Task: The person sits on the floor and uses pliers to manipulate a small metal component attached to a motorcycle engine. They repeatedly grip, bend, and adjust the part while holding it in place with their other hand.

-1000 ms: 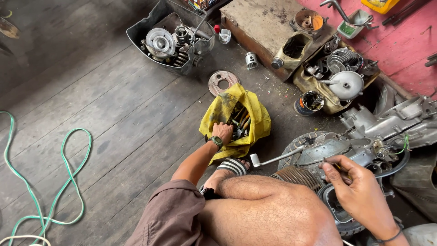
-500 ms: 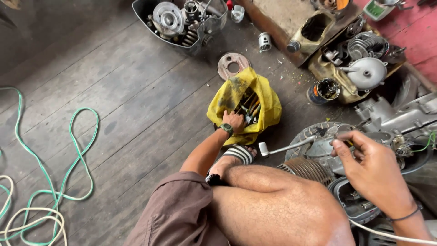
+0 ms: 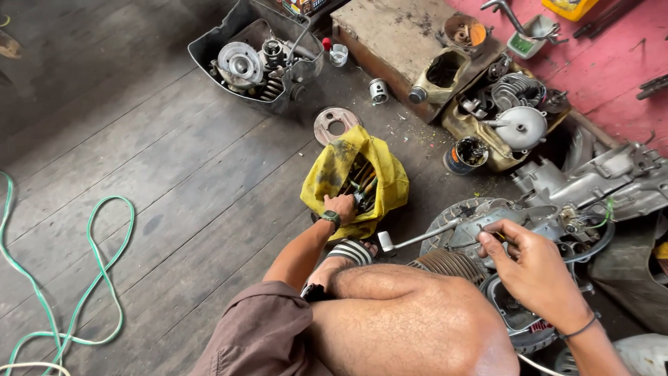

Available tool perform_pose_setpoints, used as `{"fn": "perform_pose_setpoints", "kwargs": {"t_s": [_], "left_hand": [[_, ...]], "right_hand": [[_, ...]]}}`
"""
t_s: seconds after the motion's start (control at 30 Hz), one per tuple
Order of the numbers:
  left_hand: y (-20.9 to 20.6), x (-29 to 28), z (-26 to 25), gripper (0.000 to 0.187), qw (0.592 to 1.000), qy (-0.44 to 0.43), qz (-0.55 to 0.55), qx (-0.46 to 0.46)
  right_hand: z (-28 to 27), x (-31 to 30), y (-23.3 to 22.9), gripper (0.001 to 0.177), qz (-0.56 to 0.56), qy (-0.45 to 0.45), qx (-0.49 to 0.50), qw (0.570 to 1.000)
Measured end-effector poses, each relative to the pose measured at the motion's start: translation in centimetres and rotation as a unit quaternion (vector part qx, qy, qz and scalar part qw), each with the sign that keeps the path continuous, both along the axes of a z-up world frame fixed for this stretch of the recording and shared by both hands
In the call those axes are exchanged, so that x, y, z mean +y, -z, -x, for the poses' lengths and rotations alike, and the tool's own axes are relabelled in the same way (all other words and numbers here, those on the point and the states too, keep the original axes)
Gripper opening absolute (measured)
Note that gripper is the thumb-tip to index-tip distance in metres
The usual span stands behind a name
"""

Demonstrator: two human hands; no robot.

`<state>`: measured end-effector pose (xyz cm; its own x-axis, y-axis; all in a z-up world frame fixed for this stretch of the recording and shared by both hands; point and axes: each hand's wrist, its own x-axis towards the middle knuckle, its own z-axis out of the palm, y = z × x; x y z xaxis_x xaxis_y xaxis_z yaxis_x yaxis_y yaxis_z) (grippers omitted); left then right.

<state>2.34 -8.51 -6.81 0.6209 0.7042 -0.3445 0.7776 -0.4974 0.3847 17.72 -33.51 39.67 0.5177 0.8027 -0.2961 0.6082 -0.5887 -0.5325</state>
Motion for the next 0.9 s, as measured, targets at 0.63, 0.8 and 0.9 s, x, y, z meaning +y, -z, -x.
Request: {"fn": "perform_pose_setpoints", "kwargs": {"t_s": [0.63, 0.8, 0.9], "left_hand": [[-14.7, -1.3, 9.5, 0.027, 0.928, -0.22, 0.139, -0.267], [-18.3, -1.0, 11.3, 0.022, 0.927, -0.148, -0.01, -0.344], [-21.7, -0.6, 11.2, 0.022, 0.923, -0.121, -0.043, -0.363]], "right_hand": [[-0.5, -1.1, -0.4, 0.019, -0.041, 0.012, 0.016, 0.999], [0.0, -1.1, -0.3, 0.018, -0.093, 0.021, 0.053, 0.994], [-0.1, -1.1, 0.0, 0.019, -0.141, 0.017, 0.085, 0.986]]}}
